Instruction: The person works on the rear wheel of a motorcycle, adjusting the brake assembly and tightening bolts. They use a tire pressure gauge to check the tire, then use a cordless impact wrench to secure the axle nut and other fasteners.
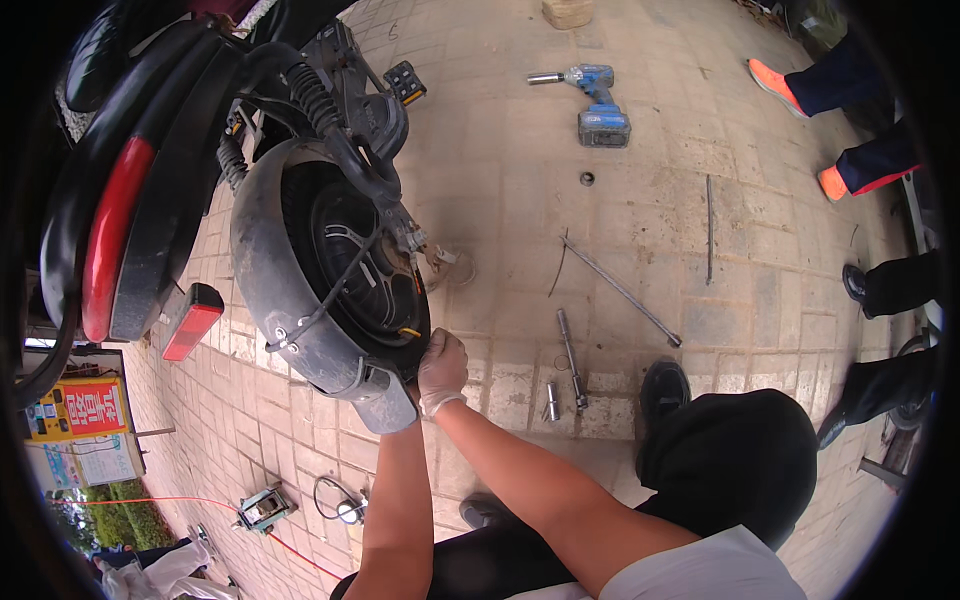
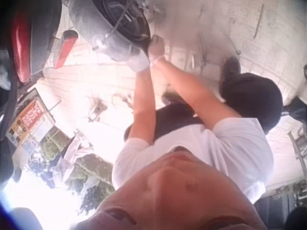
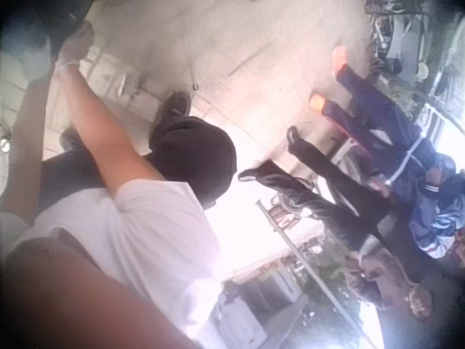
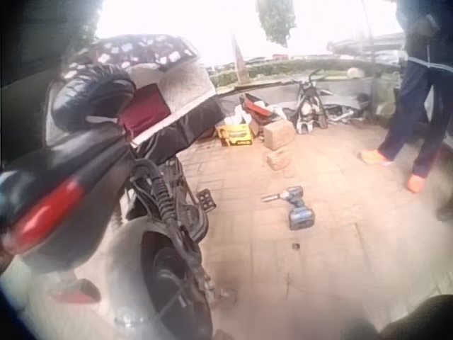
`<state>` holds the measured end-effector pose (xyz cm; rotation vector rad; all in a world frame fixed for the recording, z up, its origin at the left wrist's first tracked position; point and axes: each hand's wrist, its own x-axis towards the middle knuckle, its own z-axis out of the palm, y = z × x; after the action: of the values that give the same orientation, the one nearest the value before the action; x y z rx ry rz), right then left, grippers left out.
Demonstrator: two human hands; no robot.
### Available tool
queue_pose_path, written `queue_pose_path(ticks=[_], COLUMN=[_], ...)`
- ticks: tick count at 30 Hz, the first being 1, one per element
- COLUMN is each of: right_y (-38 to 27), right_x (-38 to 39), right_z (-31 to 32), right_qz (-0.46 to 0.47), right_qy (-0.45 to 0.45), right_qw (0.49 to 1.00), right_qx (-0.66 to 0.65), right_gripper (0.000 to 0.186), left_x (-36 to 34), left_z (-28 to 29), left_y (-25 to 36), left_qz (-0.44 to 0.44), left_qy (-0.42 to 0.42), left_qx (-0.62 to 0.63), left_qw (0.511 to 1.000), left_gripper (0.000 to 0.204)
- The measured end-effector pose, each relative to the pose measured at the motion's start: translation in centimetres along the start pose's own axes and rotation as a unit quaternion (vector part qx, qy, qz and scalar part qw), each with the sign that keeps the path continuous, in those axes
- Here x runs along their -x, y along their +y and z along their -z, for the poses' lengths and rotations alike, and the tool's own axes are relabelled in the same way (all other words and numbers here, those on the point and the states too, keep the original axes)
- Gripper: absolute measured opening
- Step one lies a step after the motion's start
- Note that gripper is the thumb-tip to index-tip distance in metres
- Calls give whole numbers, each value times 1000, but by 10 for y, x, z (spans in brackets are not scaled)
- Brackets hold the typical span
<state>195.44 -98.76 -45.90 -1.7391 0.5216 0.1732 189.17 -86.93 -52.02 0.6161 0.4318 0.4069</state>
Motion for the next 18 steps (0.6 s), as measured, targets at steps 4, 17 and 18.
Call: queue_pose_path(ticks=[4, 17, 18], right_y=[27, -7, -23], right_x=[-8, -88, -102], right_z=[8, 75, 72], right_qz=[-12, 35, 104], right_qy=[-51, 25, -11], right_qw=[995, 976, 973], right_qx=[-79, -216, -204], right_gripper=[41, 35, 33], left_x=[67, 8, 18], left_z=[-15, -83, -87], left_y=[49, 17, 20], left_qz=[17, -11, -12], left_qy=[390, 239, 233], left_qx=[202, 155, 160], left_qw=[898, 959, 959], left_gripper=[74, 56, 55])
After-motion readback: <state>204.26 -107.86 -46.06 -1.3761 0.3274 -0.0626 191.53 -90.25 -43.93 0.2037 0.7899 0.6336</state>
